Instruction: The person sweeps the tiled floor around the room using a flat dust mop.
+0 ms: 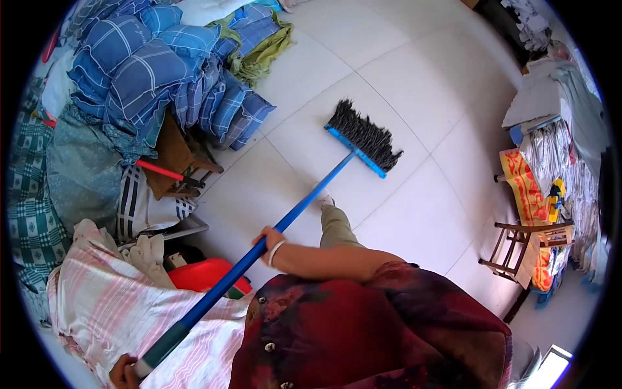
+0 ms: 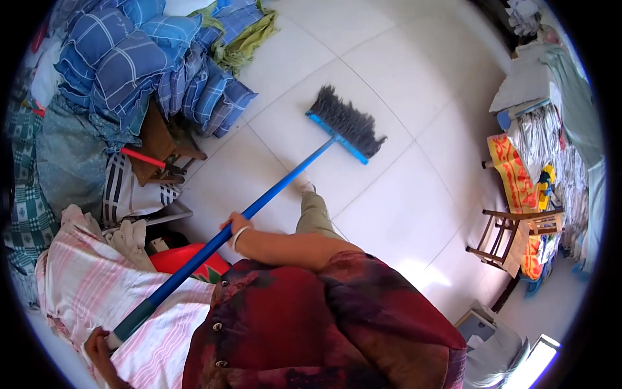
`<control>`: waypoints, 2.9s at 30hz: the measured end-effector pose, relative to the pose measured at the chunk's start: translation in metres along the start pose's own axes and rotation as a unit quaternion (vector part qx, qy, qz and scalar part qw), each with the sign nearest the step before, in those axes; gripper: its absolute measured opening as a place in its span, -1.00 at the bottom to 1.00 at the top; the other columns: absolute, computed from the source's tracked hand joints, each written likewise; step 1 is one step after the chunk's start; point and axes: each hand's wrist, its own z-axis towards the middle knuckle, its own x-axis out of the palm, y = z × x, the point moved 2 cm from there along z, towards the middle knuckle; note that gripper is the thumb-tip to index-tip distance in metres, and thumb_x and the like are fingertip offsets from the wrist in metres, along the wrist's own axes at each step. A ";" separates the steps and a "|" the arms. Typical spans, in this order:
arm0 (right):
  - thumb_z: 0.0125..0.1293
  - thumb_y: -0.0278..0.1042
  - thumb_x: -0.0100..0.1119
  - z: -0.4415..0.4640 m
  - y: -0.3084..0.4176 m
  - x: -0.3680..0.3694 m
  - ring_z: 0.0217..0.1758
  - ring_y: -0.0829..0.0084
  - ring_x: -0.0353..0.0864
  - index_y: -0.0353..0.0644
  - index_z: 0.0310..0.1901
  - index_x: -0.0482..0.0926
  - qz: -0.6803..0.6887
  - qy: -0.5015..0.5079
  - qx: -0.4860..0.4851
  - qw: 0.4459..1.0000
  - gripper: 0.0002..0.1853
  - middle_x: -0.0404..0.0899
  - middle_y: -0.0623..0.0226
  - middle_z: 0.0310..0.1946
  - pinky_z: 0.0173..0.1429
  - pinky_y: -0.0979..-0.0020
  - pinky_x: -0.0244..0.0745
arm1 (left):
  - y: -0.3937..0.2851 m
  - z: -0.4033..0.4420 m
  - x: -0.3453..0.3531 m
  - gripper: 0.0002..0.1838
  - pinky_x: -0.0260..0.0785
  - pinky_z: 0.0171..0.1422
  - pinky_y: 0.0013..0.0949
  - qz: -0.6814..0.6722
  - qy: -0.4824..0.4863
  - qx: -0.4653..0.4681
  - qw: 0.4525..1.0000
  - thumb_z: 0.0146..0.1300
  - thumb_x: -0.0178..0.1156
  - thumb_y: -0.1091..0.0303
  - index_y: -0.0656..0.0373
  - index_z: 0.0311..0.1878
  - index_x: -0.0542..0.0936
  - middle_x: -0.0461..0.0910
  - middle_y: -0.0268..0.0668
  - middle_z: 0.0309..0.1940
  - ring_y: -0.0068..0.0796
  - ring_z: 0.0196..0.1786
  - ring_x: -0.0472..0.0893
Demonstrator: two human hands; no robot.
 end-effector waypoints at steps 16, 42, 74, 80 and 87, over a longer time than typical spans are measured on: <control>-0.15 -0.51 -0.16 0.007 0.040 -0.017 -0.62 0.29 0.36 -0.28 -0.52 0.18 0.033 0.002 0.206 0.978 -0.89 0.26 0.20 -0.70 -0.54 0.32 0.41 | -0.090 0.009 0.027 -0.71 0.27 -0.46 -0.59 0.040 0.060 -0.129 0.989 0.04 -0.06 0.36 0.40 -0.24 0.41 0.45 -0.19 -0.42 -0.52 -0.45 0.41; -0.12 -0.61 -0.13 0.014 0.552 0.062 -0.71 0.35 0.36 -0.11 -0.28 -0.02 0.021 0.073 -0.193 0.978 -0.63 0.25 0.21 -0.72 -0.70 0.34 0.30 | -0.464 0.197 0.293 -0.71 0.17 -0.06 -0.40 0.007 0.269 0.260 0.927 0.07 -0.13 0.34 0.35 -0.22 0.41 0.43 -0.11 -0.27 -0.30 -0.15 0.40; -0.05 -0.42 -0.17 0.019 1.016 0.170 -0.80 0.42 0.27 -0.19 -0.47 0.19 0.135 -0.061 -0.270 0.951 -0.90 0.23 0.29 -0.82 -0.75 0.37 0.21 | -0.866 0.443 0.493 -0.71 0.16 -0.08 -0.37 -0.104 0.320 0.288 0.897 -0.02 -0.08 0.31 0.37 -0.33 0.42 0.38 -0.05 -0.26 -0.30 -0.18 0.38; -0.06 -0.40 -0.13 0.033 1.147 0.141 -0.80 0.38 0.26 -0.22 -0.51 0.25 0.106 0.013 -0.319 0.942 -0.91 0.25 0.27 -0.82 -0.76 0.37 0.16 | -0.969 0.448 0.570 -0.74 0.15 -0.06 -0.36 -0.096 0.311 0.273 0.905 -0.01 -0.11 0.35 0.36 -0.34 0.42 0.39 -0.06 -0.26 -0.28 -0.17 0.38; -0.01 -0.33 -0.04 0.043 1.277 0.094 -0.74 0.42 0.30 -0.21 -0.45 0.24 0.054 0.027 -0.320 0.946 -0.82 0.28 0.28 -0.80 -0.65 0.45 0.24 | -1.036 0.456 0.672 -0.78 0.23 -0.14 -0.40 -0.145 0.315 0.334 0.877 -0.16 -0.03 0.54 0.33 -0.34 0.42 0.40 -0.07 -0.27 -0.23 -0.24 0.43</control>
